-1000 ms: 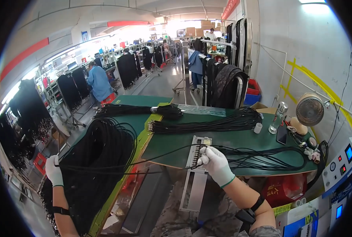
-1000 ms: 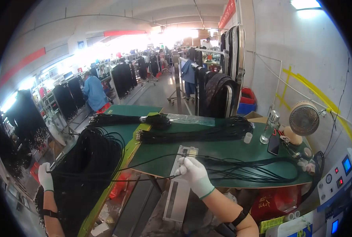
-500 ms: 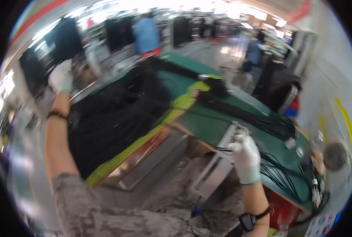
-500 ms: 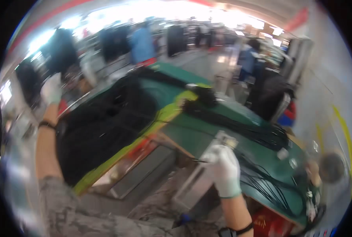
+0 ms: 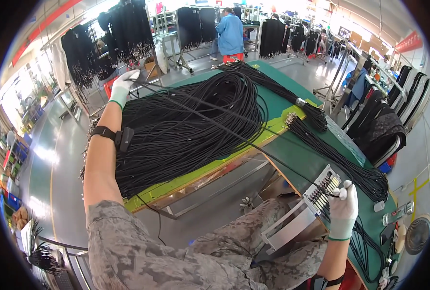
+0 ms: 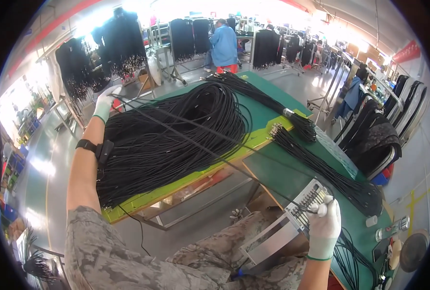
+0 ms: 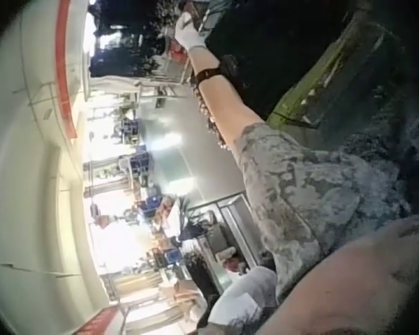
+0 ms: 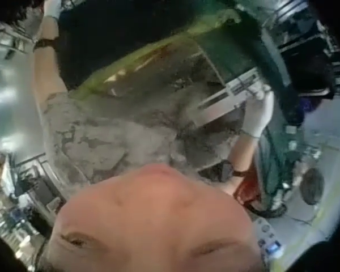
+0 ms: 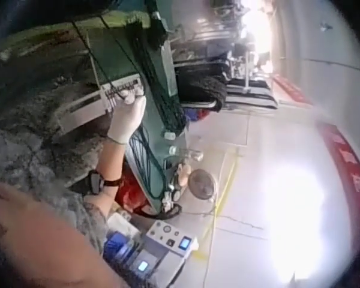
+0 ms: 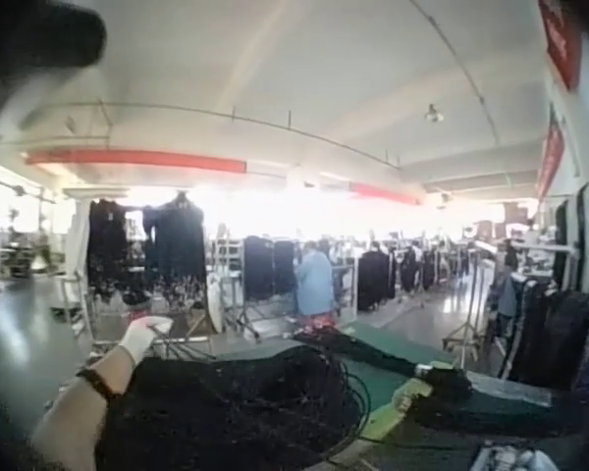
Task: Assembling bundles of wires into a metal fixture on an assembly line.
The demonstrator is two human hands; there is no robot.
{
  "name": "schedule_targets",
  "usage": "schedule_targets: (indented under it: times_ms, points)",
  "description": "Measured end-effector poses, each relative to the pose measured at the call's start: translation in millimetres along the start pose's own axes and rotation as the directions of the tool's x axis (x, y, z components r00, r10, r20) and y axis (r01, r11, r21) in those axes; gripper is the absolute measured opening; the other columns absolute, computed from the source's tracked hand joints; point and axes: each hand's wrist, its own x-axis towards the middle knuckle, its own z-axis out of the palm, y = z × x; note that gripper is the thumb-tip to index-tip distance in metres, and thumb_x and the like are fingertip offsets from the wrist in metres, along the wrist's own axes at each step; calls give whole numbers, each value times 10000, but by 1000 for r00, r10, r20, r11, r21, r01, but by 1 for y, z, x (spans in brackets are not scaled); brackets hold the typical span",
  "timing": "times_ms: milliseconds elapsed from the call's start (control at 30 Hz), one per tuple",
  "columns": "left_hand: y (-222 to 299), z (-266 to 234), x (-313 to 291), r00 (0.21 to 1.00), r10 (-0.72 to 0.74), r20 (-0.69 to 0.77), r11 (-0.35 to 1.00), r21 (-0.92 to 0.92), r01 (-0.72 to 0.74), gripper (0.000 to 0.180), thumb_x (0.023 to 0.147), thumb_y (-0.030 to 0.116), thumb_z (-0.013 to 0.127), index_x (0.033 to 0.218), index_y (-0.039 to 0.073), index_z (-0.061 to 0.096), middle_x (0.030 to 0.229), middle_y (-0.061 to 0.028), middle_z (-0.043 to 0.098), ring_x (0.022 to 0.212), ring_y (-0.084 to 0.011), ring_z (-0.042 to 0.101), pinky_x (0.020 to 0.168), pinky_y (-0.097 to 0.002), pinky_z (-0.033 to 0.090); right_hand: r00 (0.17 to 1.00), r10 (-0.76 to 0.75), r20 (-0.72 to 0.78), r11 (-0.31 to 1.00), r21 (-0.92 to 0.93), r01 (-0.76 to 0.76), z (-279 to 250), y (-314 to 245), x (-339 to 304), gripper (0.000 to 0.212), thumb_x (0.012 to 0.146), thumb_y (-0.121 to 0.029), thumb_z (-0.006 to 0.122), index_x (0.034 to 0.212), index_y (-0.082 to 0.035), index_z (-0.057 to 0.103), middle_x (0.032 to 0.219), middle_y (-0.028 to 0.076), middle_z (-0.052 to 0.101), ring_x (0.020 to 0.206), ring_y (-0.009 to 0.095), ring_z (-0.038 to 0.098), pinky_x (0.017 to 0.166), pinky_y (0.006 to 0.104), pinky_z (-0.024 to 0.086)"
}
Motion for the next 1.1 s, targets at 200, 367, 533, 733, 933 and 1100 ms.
schedule_targets:
  times_ms: [200, 367, 533, 733, 933, 1100]
  points:
    - [83, 41, -43, 932, -105, 347, 244, 917, -314, 256, 839, 403, 679, 991, 214, 759, 994, -27, 725, 960, -222, 654, 1040, -480, 321, 997, -79, -3, 994, 73, 79, -42, -15, 6, 260, 1037, -256, 466, 1098, -26, 571, 652, -36, 439, 675, 128, 524, 604, 248, 446]
    - [51, 52, -71, 924, -259, 281, 78, 960, -270, 340, 864, 507, 621, 1014, 229, 747, 1031, -43, 713, 1012, -251, 634, 1037, -513, 310, 995, -96, 0, 991, 93, 95, -65, -30, 5, 284, 1035, -275, 476, 1146, -31, 572, 642, -64, 382, 634, 93, 459, 595, 240, 440]
    - [38, 45, -66, 958, -1, 287, 184, 942, -282, 367, 916, 516, 547, 1016, 224, 744, 1076, -36, 705, 1069, -253, 621, 1062, -544, 290, 992, -117, -48, 992, 47, 119, -76, -34, 4, 309, 1021, -287, 511, 1155, -18, 582, 631, -66, 359, 607, 88, 404, 580, 228, 379]
    - [34, 54, -46, 945, 71, 320, 457, 831, -316, 299, 942, 398, 545, 1033, 187, 738, 1062, -47, 710, 1059, -286, 628, 1058, -469, 345, 964, -129, -232, 989, 37, 141, -68, -32, -11, 301, 1004, -279, 545, 1147, -17, 584, 622, -64, 356, 611, 85, 419, 573, 233, 382]
    - [42, 52, -24, 965, 236, 113, 960, 125, -249, 196, 966, 206, 583, 961, 37, 681, 816, 6, 640, 756, -111, 546, 727, -268, 450, 953, -83, -292, 995, 32, 96, -71, -23, -15, 282, 994, -280, 553, 1115, -28, 587, 594, -64, 336, 580, 91, 411, 560, 235, 370]
    - [86, 117, -20, 782, -176, 598, 984, 117, 132, 120, 870, 57, 544, 867, 34, 661, 709, -28, 585, 533, -107, 536, 479, -265, 414, 882, -149, -447, 970, 109, 219, -132, -56, -50, 269, 998, -302, 545, 1116, -65, 591, 575, -84, 310, 545, 64, 371, 512, 226, 326]
